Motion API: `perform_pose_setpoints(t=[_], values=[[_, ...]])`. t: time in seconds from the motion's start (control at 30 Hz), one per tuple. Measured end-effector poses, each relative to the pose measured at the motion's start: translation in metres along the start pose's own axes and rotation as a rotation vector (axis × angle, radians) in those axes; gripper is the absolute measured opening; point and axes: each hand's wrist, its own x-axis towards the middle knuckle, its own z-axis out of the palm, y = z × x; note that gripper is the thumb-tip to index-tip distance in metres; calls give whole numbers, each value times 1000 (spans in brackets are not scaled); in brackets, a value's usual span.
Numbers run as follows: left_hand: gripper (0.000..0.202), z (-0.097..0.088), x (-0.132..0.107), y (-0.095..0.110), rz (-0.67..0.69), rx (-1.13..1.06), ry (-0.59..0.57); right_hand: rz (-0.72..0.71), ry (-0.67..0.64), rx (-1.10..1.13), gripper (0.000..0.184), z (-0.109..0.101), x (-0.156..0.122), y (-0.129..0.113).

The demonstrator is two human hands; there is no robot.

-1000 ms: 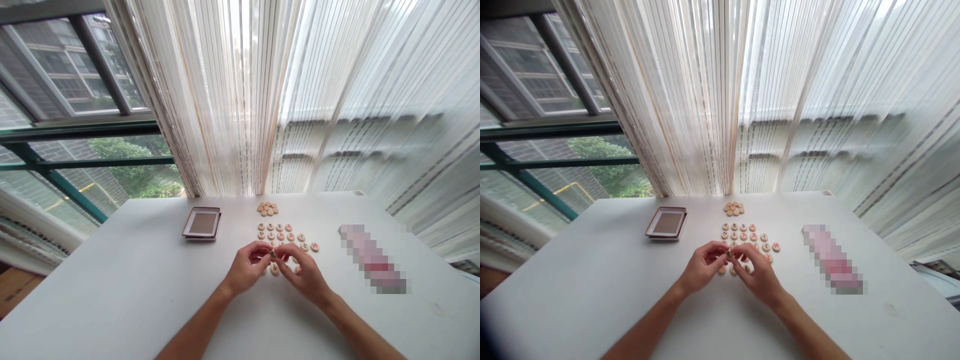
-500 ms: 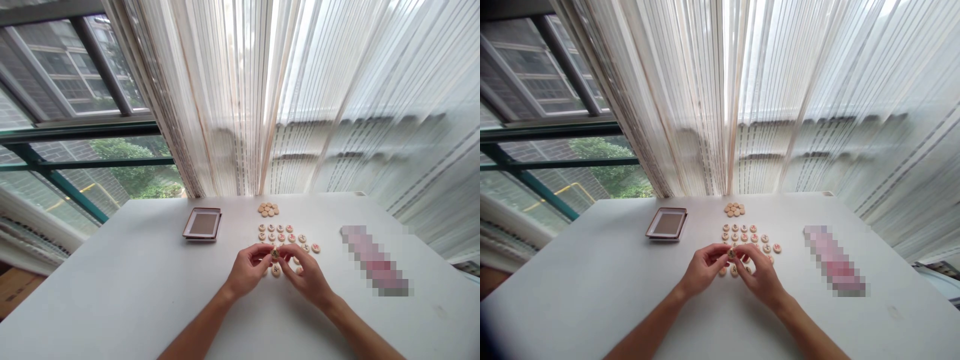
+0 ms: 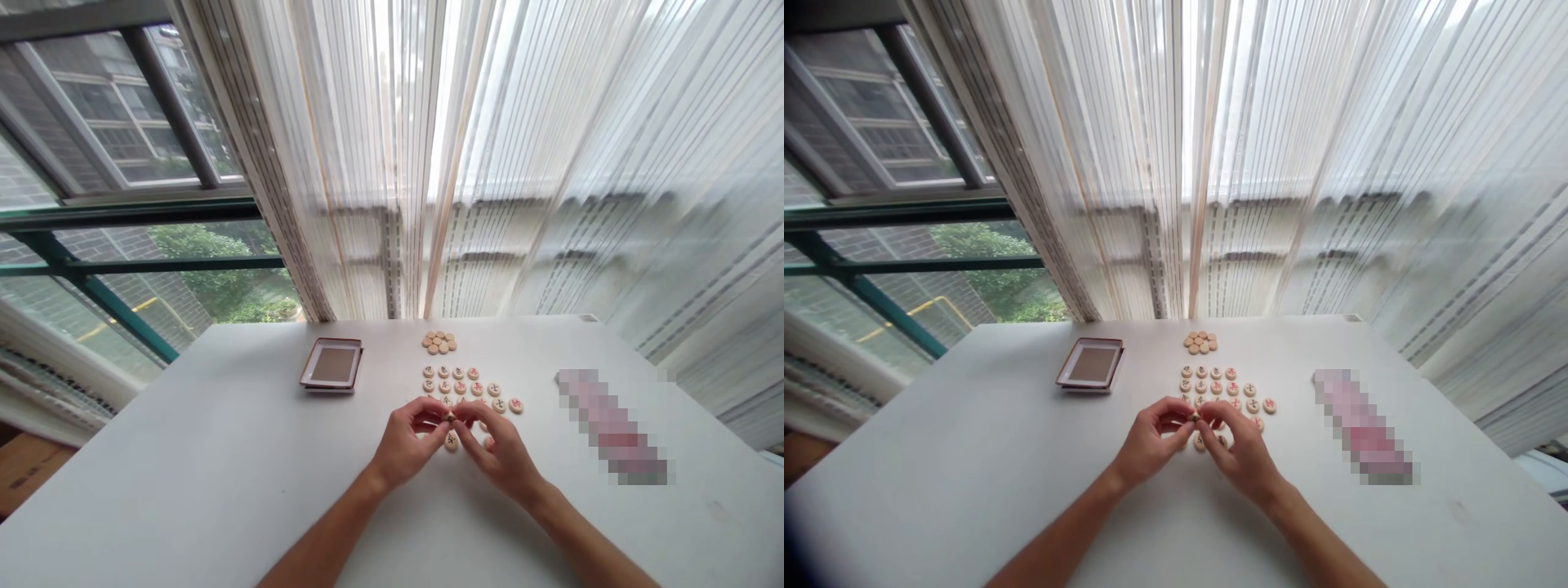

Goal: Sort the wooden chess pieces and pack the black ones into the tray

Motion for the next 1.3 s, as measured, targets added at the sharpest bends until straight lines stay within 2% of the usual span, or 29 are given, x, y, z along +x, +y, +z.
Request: perform_pose_setpoints(t=[0.47, 0.93, 1.3], values=[[26, 0, -1, -1, -12, 15, -23, -15, 30, 19, 10, 1, -1, 2], [23, 0, 1, -6, -32, -29, 10, -8, -13, -11, 10, 1, -1, -1], [25, 1, 0, -6, -19, -3, -37, -3, 8, 22, 10, 0, 0, 0]])
